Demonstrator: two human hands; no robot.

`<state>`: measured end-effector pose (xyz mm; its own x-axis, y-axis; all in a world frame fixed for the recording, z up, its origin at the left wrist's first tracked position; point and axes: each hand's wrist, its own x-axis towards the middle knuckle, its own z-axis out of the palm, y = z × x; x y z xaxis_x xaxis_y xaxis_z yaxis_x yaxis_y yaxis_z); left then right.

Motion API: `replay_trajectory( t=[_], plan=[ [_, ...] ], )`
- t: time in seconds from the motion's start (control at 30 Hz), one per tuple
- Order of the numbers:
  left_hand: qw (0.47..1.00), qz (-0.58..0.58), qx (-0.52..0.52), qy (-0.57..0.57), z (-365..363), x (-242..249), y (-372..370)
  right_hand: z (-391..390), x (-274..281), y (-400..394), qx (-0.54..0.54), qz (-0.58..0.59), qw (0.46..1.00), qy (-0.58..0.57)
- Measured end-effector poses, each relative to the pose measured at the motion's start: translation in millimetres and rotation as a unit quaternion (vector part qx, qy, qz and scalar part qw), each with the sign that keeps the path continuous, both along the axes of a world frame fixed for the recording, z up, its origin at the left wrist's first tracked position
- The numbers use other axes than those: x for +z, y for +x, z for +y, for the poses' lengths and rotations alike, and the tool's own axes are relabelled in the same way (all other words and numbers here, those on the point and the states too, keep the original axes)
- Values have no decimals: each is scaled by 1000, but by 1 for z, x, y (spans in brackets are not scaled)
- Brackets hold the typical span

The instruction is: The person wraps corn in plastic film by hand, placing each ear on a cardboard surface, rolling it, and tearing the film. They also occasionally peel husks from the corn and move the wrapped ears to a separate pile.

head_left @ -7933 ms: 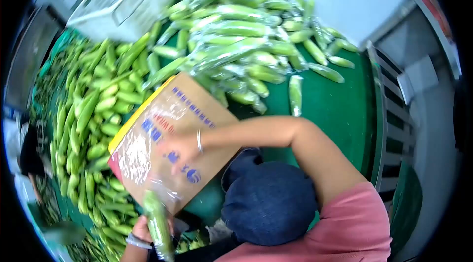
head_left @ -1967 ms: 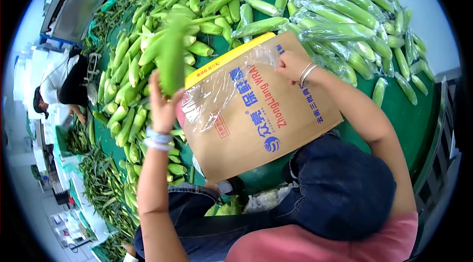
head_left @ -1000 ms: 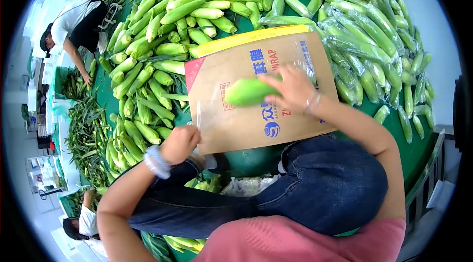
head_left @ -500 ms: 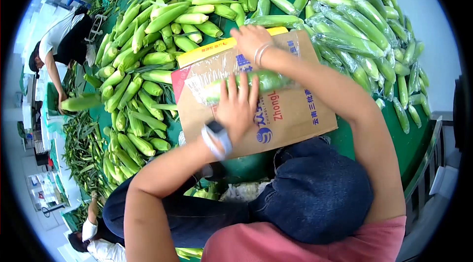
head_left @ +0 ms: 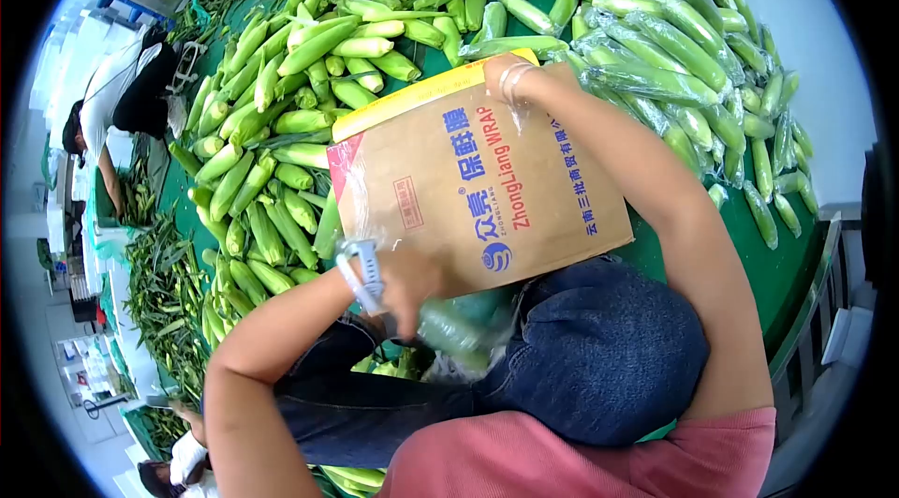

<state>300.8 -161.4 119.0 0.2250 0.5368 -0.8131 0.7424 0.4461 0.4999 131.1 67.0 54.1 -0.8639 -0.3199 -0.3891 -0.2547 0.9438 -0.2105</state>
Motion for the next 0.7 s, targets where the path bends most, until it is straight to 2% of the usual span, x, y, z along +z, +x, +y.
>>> replay_trajectory(
  t=[0.03,0.1,0.13,0.17,0.2,0.23,0.27,0.3,0.33,0.37,0.43,0.47,0.5,0.53,0.57,0.6,0.63,0.7],
  plan=[
    [983,-175,48,-4,-19,-11,9,2,-3,10,7,0,1000,0],
    [920,-284,254,91,-62,-11,25,9,-11,33,51,129,987,-78],
    [814,-410,411,29,-74,-2,29,16,-15,47,40,164,977,-132],
    [659,-513,549,-32,-83,9,35,20,-20,63,31,196,962,-187],
    [536,-504,676,37,-88,19,40,18,-26,81,45,230,941,-246],
    [472,-547,674,156,-84,9,38,10,-29,100,59,265,913,-303],
    [442,-447,749,210,-77,10,35,-4,-24,125,42,177,908,-377],
    [404,-340,808,263,-66,10,31,-22,-4,151,10,-4,881,-473],
    [360,-330,810,324,-49,8,24,-37,7,166,37,-142,861,-487],
    [316,-321,807,381,-31,8,19,-55,1,185,25,-270,737,-619],
    [299,-309,778,459,-12,9,13,-75,26,213,-92,-400,527,-744],
    [343,-301,737,498,-6,13,9,-71,26,213,-69,-428,513,-741],
    [345,-300,733,503,-5,13,4,-66,27,212,-48,-457,498,-736],
    [366,-169,738,541,-6,12,-1,-59,30,211,-95,-439,521,-725],
    [377,-34,732,567,-8,10,-3,-52,31,210,-93,-441,523,-723],
    [309,25,746,589,-12,14,-13,-45,30,209,-85,-402,554,-724],
    [328,61,727,600,-21,32,-25,-41,30,207,-75,-363,584,-722],
    [360,136,685,619,-38,70,-46,-37,34,210,-86,-368,600,-705]
  ],
)
